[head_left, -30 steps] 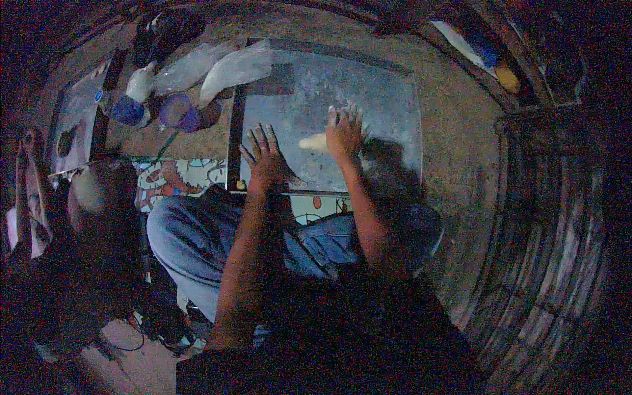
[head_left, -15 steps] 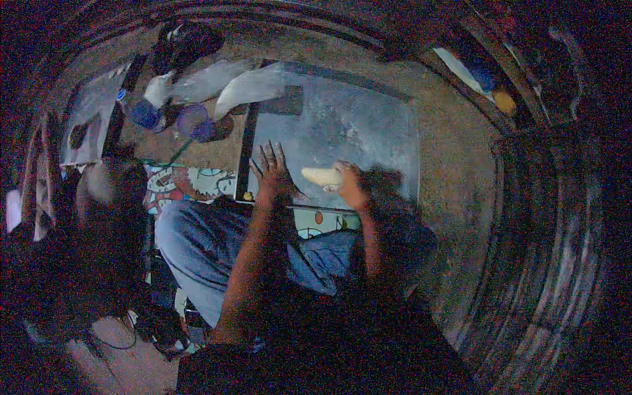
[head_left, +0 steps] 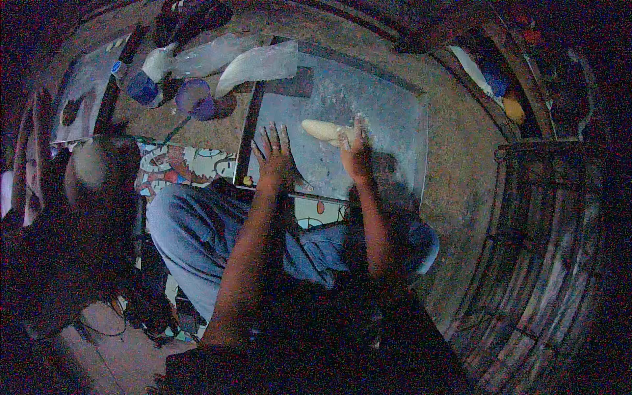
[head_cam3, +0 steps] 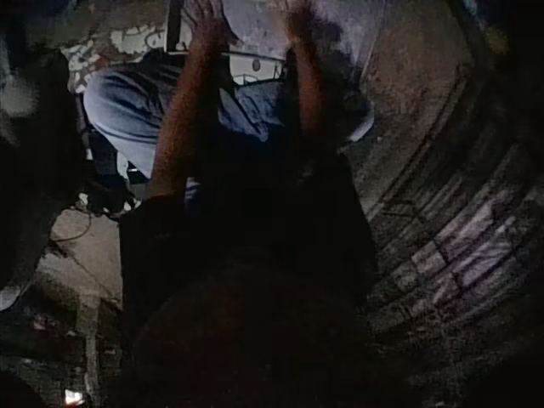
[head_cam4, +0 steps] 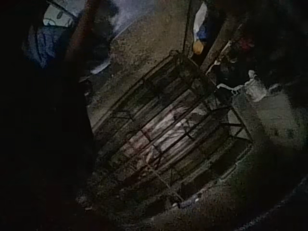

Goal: The person kneads a piece of dough on a metal tray using their hands, repeatedly pressing, rolling, and folding it.

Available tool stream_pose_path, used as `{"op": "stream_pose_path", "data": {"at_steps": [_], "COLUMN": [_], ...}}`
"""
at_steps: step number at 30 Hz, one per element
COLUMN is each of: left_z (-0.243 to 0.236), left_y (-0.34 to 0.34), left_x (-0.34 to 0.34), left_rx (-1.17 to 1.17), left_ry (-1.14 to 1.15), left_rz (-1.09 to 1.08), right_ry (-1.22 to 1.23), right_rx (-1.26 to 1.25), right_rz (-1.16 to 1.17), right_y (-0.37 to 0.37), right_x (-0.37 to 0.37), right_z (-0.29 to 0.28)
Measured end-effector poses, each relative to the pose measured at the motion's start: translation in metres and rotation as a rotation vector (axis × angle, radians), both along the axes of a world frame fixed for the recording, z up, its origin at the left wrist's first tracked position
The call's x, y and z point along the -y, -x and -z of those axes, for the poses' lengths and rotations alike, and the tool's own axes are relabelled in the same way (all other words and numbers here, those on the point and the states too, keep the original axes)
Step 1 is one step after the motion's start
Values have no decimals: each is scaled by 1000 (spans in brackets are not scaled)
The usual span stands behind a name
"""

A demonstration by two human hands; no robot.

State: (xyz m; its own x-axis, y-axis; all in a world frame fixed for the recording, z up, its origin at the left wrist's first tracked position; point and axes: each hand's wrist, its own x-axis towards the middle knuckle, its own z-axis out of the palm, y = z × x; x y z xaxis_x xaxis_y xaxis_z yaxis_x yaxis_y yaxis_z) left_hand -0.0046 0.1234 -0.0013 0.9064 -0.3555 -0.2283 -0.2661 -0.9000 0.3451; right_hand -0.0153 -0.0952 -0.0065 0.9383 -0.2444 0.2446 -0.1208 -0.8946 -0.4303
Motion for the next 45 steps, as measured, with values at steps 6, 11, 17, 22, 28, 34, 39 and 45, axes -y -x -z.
{"op": "stream_pose_path", "data": {"at_steps": [6, 11, 17, 22, 28, 34, 39, 45], "left_z": [5, 0, -7, 17, 27, 18, 31, 40], "left_y": [-2, -2, -1, -3, -8, -7, -6, 0], "left_x": [1, 1, 3, 5, 5, 1, 2, 5], "left_rx": [81, -87, -118, -8, 400, -94, 32, 299], "left_ry": [-4, -102, -82, -95, -109, -39, -91, -114], "left_rz": [-14, 5, -18, -8, -13, -2, 13, -9], "right_ry": [492, 658, 602, 523, 37, -81, -1, 656], "right_rx": [-65, -147, -175, -115, -20, -320, 68, -177], "right_rz": [18, 69, 48, -26, -20, 40, 166, 149], "right_y": [-52, -142, -155, -63, 36, 64, -4, -118], "right_x": [9, 30, 29, 11, -21, -34, -14, 67], "right_z": [36, 20, 16, 28, -4, -20, 31, 63]}}
